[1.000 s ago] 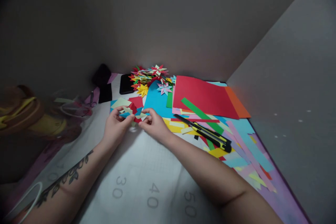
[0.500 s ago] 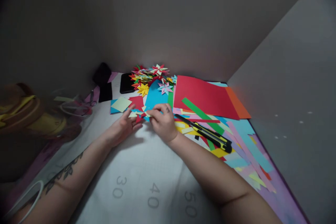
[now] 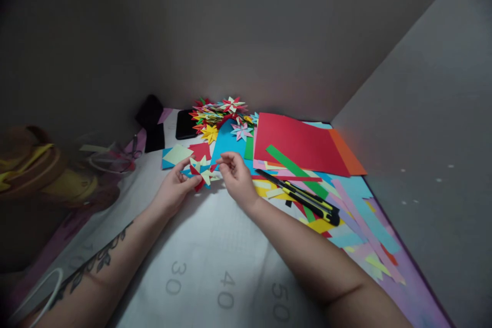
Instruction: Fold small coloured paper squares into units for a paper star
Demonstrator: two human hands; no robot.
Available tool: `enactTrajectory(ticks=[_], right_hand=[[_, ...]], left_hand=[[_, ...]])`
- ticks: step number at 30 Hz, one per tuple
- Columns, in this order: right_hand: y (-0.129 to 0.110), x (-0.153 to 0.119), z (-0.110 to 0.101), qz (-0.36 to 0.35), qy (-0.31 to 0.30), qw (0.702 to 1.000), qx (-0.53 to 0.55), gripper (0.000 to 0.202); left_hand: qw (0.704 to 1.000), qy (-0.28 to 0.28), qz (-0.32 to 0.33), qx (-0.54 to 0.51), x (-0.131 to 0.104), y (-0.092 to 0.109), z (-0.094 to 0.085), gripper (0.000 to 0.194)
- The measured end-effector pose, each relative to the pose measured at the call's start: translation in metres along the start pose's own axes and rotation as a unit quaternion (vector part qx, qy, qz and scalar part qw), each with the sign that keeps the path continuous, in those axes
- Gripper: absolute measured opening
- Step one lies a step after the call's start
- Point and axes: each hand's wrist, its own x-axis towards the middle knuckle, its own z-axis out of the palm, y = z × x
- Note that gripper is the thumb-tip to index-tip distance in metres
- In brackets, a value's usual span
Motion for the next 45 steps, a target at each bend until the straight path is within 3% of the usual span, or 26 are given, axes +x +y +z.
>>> enactTrajectory(ticks=[3,7,16,23,27,30,35,45], right_hand=[[0.001,-0.001,0.006,0.075,-0.039,0.994,0.072,0.034],[0.002,-0.002,0.01,0.106,-0.029,0.991,0.075,0.034],[-0.001,-0.004,0.01,0.109,-0.036,0.991,0.071,0.029],[-0.005,-0.009,0.013,0.057,0.008,0.998,0.007,0.03],[-0.014,-0.013,0.01,-0.083,0.038,0.989,-0.12,0.021],[-0.019,-0.014,0.008,-0.156,0.023,0.97,-0.187,0.011],[-0.018,-0.014,0.007,-0.169,0.021,0.962,-0.215,0.009],[-0.016,-0.016,0.004,-0.209,0.002,0.944,-0.256,0.014]], left_hand=[[0.999,-0.016,0.003,0.046,0.0,-0.002,0.001,0.064],[0.997,-0.035,0.016,0.067,0.0,-0.005,0.002,0.048],[0.994,0.044,0.06,0.083,-0.003,-0.002,0.006,0.036],[0.994,0.021,0.072,0.08,-0.006,-0.001,0.008,0.044],[0.985,0.054,0.12,0.113,-0.007,0.0,0.006,0.033],[0.973,0.063,0.172,0.142,-0.008,0.0,0.005,0.022],[0.959,0.07,0.215,0.173,-0.009,-0.002,0.004,0.017],[0.949,0.075,0.225,0.208,-0.014,0.001,0.006,0.015]])
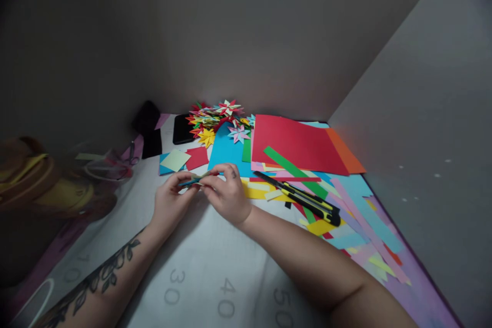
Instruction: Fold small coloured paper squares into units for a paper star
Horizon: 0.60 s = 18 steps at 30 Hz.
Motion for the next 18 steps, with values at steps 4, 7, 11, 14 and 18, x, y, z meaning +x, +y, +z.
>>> enactTrajectory(ticks=[4,7,11,14,18], right_hand=[[-0.0003,0.0011,-0.001,-0.018,0.009,1.0,0.003,0.014],[0.0002,0.0016,-0.001,-0.023,0.012,1.0,0.001,0.013],[0.0,0.0021,0.0005,0.005,0.004,1.0,-0.001,0.009],[-0.0012,0.0029,0.001,0.03,-0.017,0.999,0.003,0.009],[-0.0017,0.0041,0.0001,0.041,-0.031,0.999,0.014,0.013]], left_hand=[[1.0,-0.006,0.005,0.011,-0.0006,-0.0004,0.0,0.014],[1.0,-0.01,0.004,0.005,-0.0006,-0.0025,0.0003,0.015],[1.0,-0.013,0.01,0.012,-0.0005,-0.0053,-0.0002,0.016],[0.999,-0.009,0.021,0.035,-0.0007,-0.0064,-0.0013,0.015],[0.997,-0.008,0.038,0.072,-0.002,-0.0063,-0.0022,0.016]])
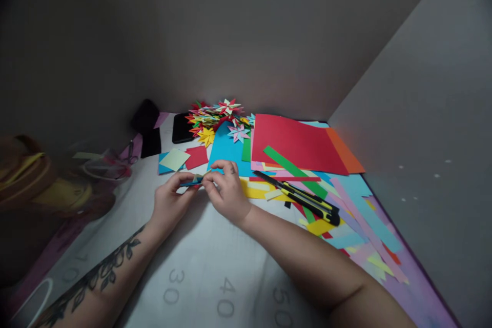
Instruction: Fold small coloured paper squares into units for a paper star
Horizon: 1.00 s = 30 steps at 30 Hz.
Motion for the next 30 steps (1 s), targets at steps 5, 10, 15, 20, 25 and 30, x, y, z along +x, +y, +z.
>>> enactTrajectory(ticks=[5,10,15,20,25,30], right_hand=[[0.0008,0.0015,0.0009,0.026,-0.006,1.0,0.006,0.012],[0.0001,0.0036,0.0038,0.06,0.006,0.998,0.035,0.004],[0.0013,0.0043,0.0025,0.051,0.009,0.998,0.045,0.005],[0.0035,0.0032,0.0016,0.031,0.002,0.999,0.037,0.002],[0.0047,0.002,0.0017,-0.01,-0.01,1.0,0.008,0.006],[0.0056,0.0013,0.0016,-0.037,-0.014,0.999,-0.012,0.008]], left_hand=[[0.999,-0.016,0.011,0.029,-0.0025,0.0021,0.0,0.019],[1.0,-0.014,0.003,0.0,-0.0026,0.0034,0.0015,0.022],[0.998,-0.011,-0.046,-0.052,-0.0013,0.0038,0.004,0.024],[0.988,-0.017,-0.11,-0.108,0.0016,0.0036,0.0059,0.026],[0.98,-0.02,-0.142,-0.141,0.0036,0.0028,0.008,0.028],[0.972,-0.029,-0.167,-0.162,0.0029,-0.0002,0.0081,0.034]])
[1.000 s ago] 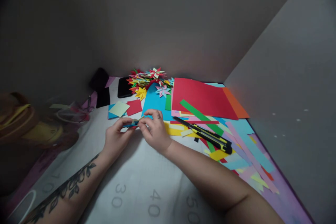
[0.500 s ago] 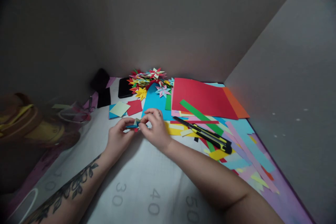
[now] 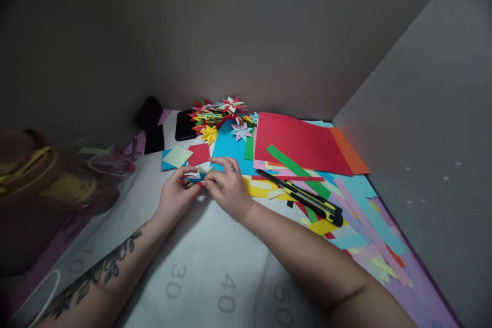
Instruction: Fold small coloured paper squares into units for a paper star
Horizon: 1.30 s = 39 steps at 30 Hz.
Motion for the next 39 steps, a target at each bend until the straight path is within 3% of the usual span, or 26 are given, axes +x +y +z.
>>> enactTrajectory(ticks=[7,11,15,18,21,28,34,39], right_hand=[[-0.001,-0.001,0.001,-0.021,0.015,1.0,0.002,0.007],[-0.003,0.001,0.0,0.011,0.003,0.999,0.038,0.011],[-0.003,0.002,0.005,0.123,0.007,0.983,0.133,0.003],[-0.003,0.003,0.008,0.228,0.004,0.941,0.249,0.021],[-0.003,0.003,0.009,0.283,-0.019,0.902,0.325,0.029],[0.0,-0.001,0.01,0.285,-0.029,0.885,0.366,0.029],[0.002,0.0,0.016,0.253,0.0,0.903,0.347,0.042],[0.006,0.0,0.016,0.267,0.003,0.896,0.354,0.032]], left_hand=[[1.0,-0.003,0.012,-0.008,-0.003,0.004,0.0,0.03],[1.0,-0.013,0.013,-0.005,-0.005,0.008,0.003,0.029],[0.999,-0.034,-0.005,-0.006,-0.005,0.01,0.004,0.034],[0.998,-0.061,-0.027,-0.02,-0.005,0.012,0.004,0.039],[0.997,-0.069,-0.037,-0.004,-0.004,0.012,0.005,0.042],[0.995,-0.066,-0.072,0.0,-0.001,0.008,0.003,0.045],[0.989,-0.023,-0.085,-0.12,0.002,0.005,0.001,0.05],[0.987,-0.036,-0.067,-0.142,0.003,0.005,0.0,0.053]])
